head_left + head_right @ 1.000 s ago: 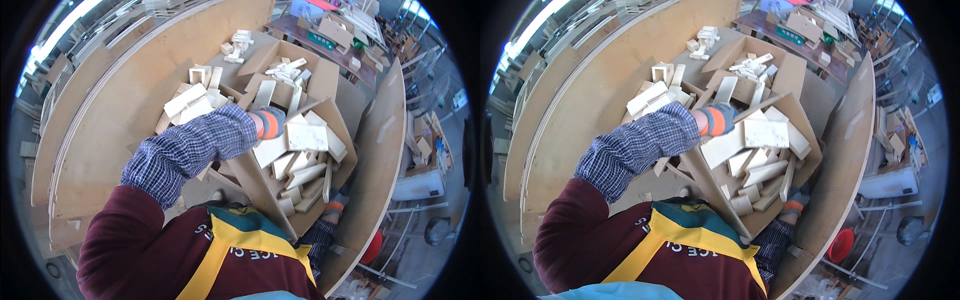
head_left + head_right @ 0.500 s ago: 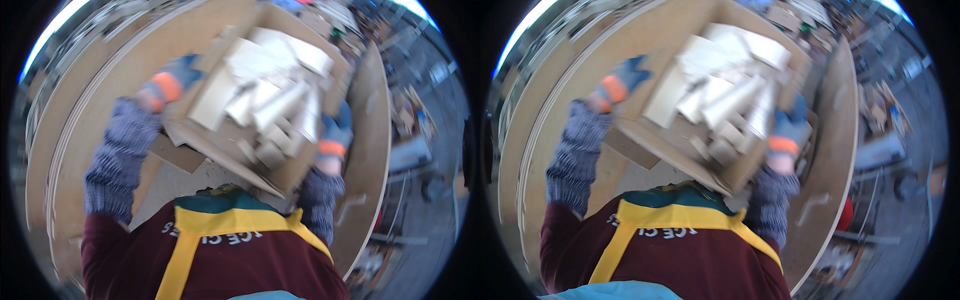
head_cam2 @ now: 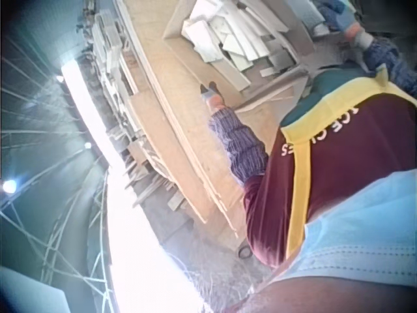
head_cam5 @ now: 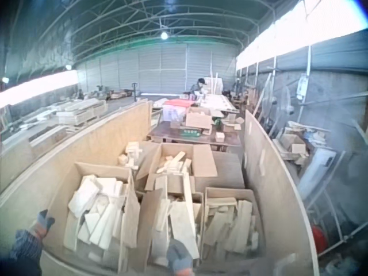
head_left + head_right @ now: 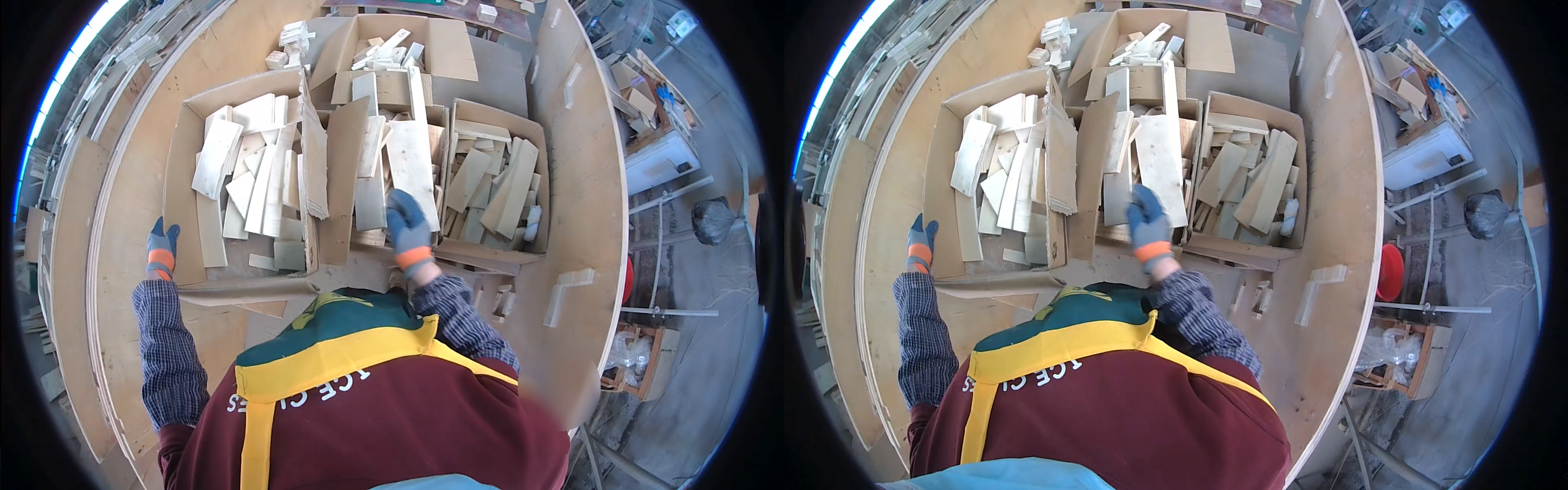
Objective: The person sorts small wooden pieces from one cardboard box into another, handling them by hand. The person then moves to a workbench where another person measures a wooden frame, and the person places a nail gun on the frame before returning to sort more wood pieces.
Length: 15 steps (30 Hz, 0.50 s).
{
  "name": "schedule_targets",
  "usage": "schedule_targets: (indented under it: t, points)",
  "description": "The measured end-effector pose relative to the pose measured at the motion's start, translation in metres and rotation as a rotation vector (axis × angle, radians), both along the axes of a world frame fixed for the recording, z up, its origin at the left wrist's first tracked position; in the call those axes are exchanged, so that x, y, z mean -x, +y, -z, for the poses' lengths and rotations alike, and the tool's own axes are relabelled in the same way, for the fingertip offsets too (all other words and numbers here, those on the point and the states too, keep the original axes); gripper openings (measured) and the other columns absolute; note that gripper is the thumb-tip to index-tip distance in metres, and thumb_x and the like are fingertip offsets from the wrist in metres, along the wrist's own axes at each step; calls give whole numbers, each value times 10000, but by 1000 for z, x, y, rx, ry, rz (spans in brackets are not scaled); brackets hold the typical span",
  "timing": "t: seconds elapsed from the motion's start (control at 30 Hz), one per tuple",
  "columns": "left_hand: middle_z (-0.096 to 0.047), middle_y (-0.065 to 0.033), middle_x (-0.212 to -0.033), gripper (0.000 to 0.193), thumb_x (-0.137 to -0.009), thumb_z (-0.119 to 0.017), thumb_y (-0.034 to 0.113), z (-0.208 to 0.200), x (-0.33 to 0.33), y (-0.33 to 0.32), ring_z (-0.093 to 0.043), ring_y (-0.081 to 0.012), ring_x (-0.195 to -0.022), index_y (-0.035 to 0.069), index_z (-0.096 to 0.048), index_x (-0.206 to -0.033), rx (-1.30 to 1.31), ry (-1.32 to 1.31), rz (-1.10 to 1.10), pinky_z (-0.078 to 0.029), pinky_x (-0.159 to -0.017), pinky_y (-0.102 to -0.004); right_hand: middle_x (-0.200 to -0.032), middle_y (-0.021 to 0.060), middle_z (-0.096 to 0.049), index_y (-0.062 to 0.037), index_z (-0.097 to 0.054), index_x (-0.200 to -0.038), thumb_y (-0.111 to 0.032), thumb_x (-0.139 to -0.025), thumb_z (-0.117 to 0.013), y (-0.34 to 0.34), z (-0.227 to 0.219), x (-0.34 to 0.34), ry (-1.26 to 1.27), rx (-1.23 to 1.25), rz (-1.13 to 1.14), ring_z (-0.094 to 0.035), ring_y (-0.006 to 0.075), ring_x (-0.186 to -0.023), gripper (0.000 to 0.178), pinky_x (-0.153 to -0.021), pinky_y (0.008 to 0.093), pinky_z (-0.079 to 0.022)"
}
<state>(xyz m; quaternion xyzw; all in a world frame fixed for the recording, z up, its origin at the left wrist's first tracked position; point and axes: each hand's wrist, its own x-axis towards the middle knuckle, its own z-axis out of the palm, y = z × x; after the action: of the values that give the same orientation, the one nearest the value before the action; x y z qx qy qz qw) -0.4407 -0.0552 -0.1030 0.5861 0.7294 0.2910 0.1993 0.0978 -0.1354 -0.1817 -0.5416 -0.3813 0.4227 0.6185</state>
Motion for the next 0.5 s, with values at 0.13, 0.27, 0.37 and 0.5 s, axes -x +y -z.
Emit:
schedule_targets:
  t: [0.13,0.27,0.37,0.5]
  points:
    - [-684,-166,-1071,373,-870,-627,126,-12,-7,-1,-651,-256,-938,-5,-583,-1216,55,23,-61,-507,-825,-357,-1238,157,-596,-24,-473,-1351,-111,-876,-618,-7,25,-67,-189,149,73,-592,240,-1091,505,-943,325,-467]
    - [-685,-161,-1069,377,-876,-627,138,-12,-10,-2,-652,-261,-941,-4,-582,-1222,63,162,-128,-508,-825,-355,-1316,218,-534,-30,-427,-1384,-155,-856,-644,28,27,-92,-467,81,43,-558,349,-1168,584,-994,389,-446]
    - [-683,-172,-1072,386,-877,-627,148,-12,-5,-7,-654,-280,-949,-4,-573,-1228,95,188,-134,-508,-829,-359,-1358,231,-495,-39,-371,-1420,-263,-815,-699,65,13,-99,-638,220,-51,-518,390,-1209,724,-1020,418,-423]
    - [-670,-214,-1088,405,-874,-633,188,-10,5,-12,-650,-344,-974,-3,-566,-1225,90,304,-181,-503,-840,-390,-1308,248,-541,-56,-362,-1430,-359,-775,-725,100,-3,-105,-799,536,-231,-542,402,-1182,808,-992,419,-441]
